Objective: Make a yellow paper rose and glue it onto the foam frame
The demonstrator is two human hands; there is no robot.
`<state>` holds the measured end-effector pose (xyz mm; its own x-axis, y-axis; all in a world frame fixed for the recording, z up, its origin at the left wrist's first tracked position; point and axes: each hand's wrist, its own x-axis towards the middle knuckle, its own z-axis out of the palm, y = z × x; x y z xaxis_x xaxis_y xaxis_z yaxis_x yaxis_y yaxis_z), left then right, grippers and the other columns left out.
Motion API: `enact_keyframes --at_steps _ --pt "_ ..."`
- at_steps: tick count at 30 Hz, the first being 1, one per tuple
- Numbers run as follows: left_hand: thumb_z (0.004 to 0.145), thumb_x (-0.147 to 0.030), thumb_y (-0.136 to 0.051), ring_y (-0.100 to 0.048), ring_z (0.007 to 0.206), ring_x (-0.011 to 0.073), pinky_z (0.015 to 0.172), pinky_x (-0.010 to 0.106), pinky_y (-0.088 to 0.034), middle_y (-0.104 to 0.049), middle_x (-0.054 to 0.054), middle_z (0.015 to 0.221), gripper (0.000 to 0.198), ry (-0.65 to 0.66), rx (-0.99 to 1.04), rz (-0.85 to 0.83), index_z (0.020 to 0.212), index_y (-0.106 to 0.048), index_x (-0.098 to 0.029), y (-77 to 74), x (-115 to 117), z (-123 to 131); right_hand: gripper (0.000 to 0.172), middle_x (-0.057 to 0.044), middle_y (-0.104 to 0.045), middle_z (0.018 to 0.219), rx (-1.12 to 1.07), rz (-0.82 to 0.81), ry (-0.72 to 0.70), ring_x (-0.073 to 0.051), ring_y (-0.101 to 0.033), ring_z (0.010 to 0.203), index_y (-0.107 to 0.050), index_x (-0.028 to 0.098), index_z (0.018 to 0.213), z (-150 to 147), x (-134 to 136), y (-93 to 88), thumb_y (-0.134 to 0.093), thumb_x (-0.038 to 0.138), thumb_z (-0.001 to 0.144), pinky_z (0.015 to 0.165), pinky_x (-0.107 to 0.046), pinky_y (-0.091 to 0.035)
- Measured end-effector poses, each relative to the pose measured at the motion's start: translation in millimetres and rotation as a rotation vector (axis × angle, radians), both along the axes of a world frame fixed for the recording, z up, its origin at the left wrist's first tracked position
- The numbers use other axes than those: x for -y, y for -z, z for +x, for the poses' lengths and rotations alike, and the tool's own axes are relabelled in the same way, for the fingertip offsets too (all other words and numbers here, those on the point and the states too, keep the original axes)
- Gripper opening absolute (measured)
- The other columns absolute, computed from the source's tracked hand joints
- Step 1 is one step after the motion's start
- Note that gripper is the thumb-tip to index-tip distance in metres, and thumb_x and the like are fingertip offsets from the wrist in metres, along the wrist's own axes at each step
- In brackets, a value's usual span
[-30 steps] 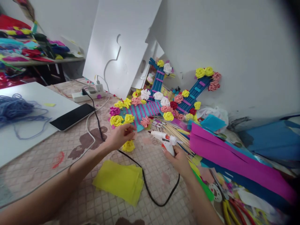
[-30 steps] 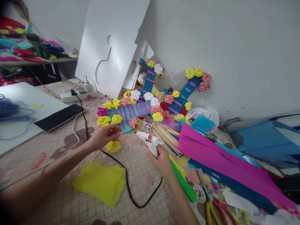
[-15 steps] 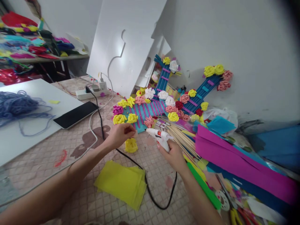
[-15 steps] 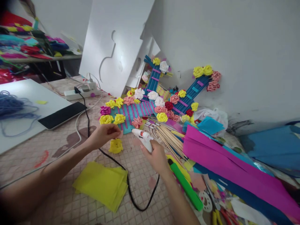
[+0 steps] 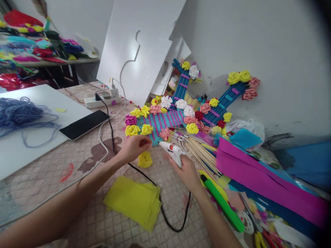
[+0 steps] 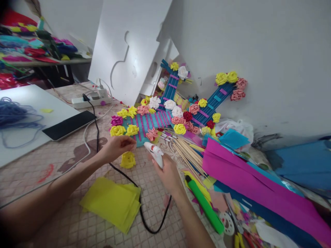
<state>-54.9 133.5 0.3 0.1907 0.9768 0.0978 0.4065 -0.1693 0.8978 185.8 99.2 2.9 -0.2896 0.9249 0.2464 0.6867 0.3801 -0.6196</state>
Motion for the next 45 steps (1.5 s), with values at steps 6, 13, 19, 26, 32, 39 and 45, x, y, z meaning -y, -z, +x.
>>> enact_keyframes --at_steps 6,13,19,26,32,39,45 --pt "0.077 -0.025 -0.055 -0.063 0.071 0.0146 0.064 0.023 -0.050 -0.070 0.005 0.079 0.020 -0.002 -0.030 0.018 0.088 -0.067 -0.014 -2.6 1 3 0.024 -0.011 -0.065 0.091 0.103 0.022 0.013 -0.025 -0.061 0.086 -0.058 0.015 0.103 -3 1 2.0 -0.048 0.033 0.089 0.075 -0.033 -0.045" --pt "0.076 -0.023 -0.055 -0.062 0.066 0.0136 0.061 0.022 -0.049 -0.070 0.003 0.074 0.019 -0.003 -0.031 0.023 0.086 -0.068 -0.014 -5.9 1 3 0.027 -0.011 -0.065 0.094 0.135 0.043 0.002 -0.025 -0.062 0.091 -0.056 0.015 0.109 -6 1 -1.3 -0.046 0.032 0.091 0.077 -0.034 -0.046" --pt "0.077 -0.025 -0.054 -0.063 0.064 0.0139 0.060 0.023 -0.050 -0.070 0.004 0.075 0.020 -0.056 -0.017 0.025 0.087 -0.066 -0.014 -2.6 -6 -10 0.028 -0.012 -0.064 0.095 0.161 -0.008 -0.040 -0.025 -0.061 0.093 -0.056 0.014 0.108 -13 4 -8.3 -0.046 0.033 0.091 0.079 -0.034 -0.045" --pt "0.075 -0.022 -0.055 -0.062 0.064 0.0133 0.059 0.022 -0.049 -0.070 0.003 0.072 0.018 -0.037 -0.028 0.020 0.084 -0.068 -0.015 -3.3 -3 -11 0.022 -0.010 -0.063 0.088 0.258 -0.039 -0.024 -0.025 -0.061 0.083 -0.056 0.013 0.095 -20 5 -14.9 -0.045 0.032 0.091 0.070 -0.032 -0.044" --pt "0.074 -0.021 -0.054 -0.061 0.062 0.0126 0.057 0.021 -0.046 -0.068 0.002 0.068 0.017 0.000 -0.045 0.008 0.084 -0.068 -0.015 -1.2 -1 -10 0.020 -0.011 -0.064 0.088 0.287 -0.006 0.004 -0.025 -0.061 0.083 -0.055 0.014 0.095 -19 5 -13.3 -0.046 0.031 0.091 0.069 -0.031 -0.043" --pt "0.077 -0.024 -0.053 -0.064 0.066 0.0135 0.060 0.021 -0.048 -0.069 0.003 0.073 0.018 0.037 -0.062 -0.020 0.086 -0.066 -0.015 3.8 -3 -10 0.021 -0.011 -0.064 0.089 0.258 -0.020 0.004 -0.025 -0.061 0.087 -0.055 0.014 0.097 -17 4 -10.7 -0.045 0.031 0.091 0.073 -0.032 -0.044" --pt "0.076 -0.024 -0.053 -0.064 0.065 0.0135 0.058 0.020 -0.048 -0.069 0.004 0.072 0.020 0.044 -0.085 -0.050 0.087 -0.065 -0.014 -1.3 -1 -6 0.023 -0.011 -0.065 0.089 0.264 -0.013 0.013 -0.025 -0.062 0.085 -0.055 0.014 0.097 -16 3 -11.0 -0.043 0.032 0.091 0.071 -0.031 -0.044"
